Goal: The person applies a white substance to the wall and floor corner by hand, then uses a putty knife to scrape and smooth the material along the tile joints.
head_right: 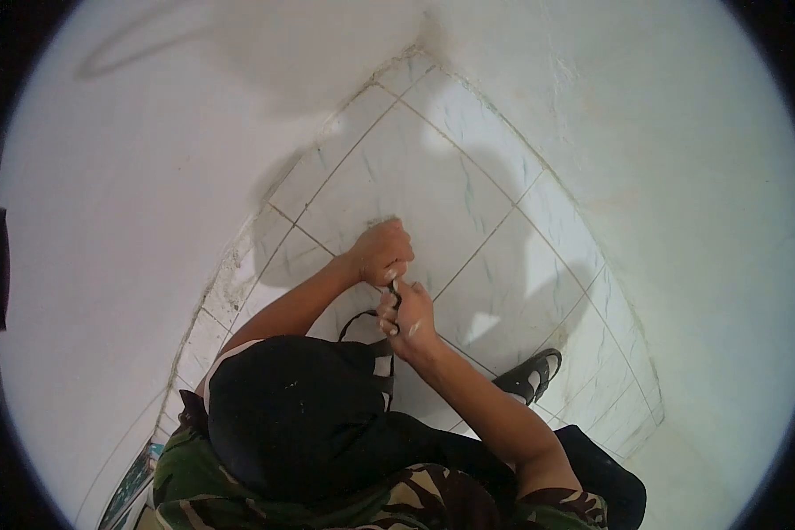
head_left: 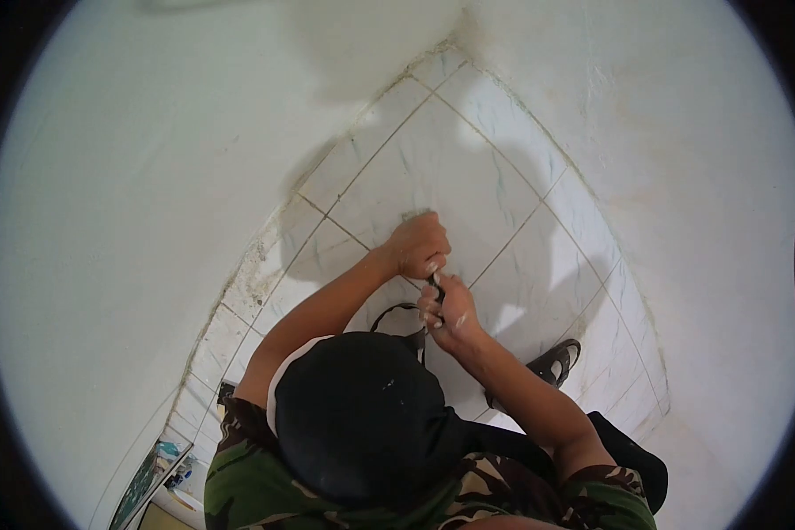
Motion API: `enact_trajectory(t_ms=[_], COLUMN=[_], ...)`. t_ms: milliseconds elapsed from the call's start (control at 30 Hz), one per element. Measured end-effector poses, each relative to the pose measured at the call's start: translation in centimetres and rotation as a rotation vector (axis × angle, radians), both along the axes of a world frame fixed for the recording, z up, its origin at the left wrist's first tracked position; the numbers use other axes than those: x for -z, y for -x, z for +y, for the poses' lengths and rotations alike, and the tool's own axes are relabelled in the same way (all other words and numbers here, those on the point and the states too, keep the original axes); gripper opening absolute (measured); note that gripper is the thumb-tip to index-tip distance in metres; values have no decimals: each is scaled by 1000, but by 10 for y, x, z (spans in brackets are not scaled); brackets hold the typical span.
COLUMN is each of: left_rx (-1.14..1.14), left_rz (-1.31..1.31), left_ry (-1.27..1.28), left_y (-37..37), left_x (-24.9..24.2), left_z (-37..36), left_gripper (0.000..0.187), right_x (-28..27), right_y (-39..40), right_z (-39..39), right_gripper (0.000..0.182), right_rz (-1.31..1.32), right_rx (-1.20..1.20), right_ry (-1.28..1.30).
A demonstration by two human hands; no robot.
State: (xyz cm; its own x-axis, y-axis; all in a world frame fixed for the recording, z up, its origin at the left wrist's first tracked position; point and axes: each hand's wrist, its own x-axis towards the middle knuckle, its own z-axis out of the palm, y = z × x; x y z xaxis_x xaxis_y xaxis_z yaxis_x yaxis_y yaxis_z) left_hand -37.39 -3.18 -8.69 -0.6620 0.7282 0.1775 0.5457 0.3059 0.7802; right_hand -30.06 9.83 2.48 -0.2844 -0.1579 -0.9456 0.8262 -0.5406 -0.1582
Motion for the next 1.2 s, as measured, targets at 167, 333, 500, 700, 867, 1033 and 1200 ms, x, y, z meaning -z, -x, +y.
enact_trajectory(t_ms=[167,333,500,700,867,1033,1200], left_rx=[-38,-143,-24,-258,-257,-393,-895], left_rz=[-46,44,-96,103,313,317,206], left_ry=[-66,-100,7,-44,256,268,399], left_y=[-59,-10,39,49,114,189,156], left_x=[-3,8,-32,-54,-8,12,11], left_z=[17,1,-4,44,97,93,32], left_gripper=[15,18,12,52,71,77,80], right_x=[-15,6,-25,-51,-61,-82,-100], right_y=[-43,3,58,61,67,53,29], right_z=[12,5,30,110,159,188,227], right_gripper=[14,12,14,15,16,17,18], right_rz=[-80,33,103,107,128,24,13], right_rx=[-99,-128,-293,-559,-469,-531,-548], right_ry=[-33,1,66,-155,-443,-486,-470])
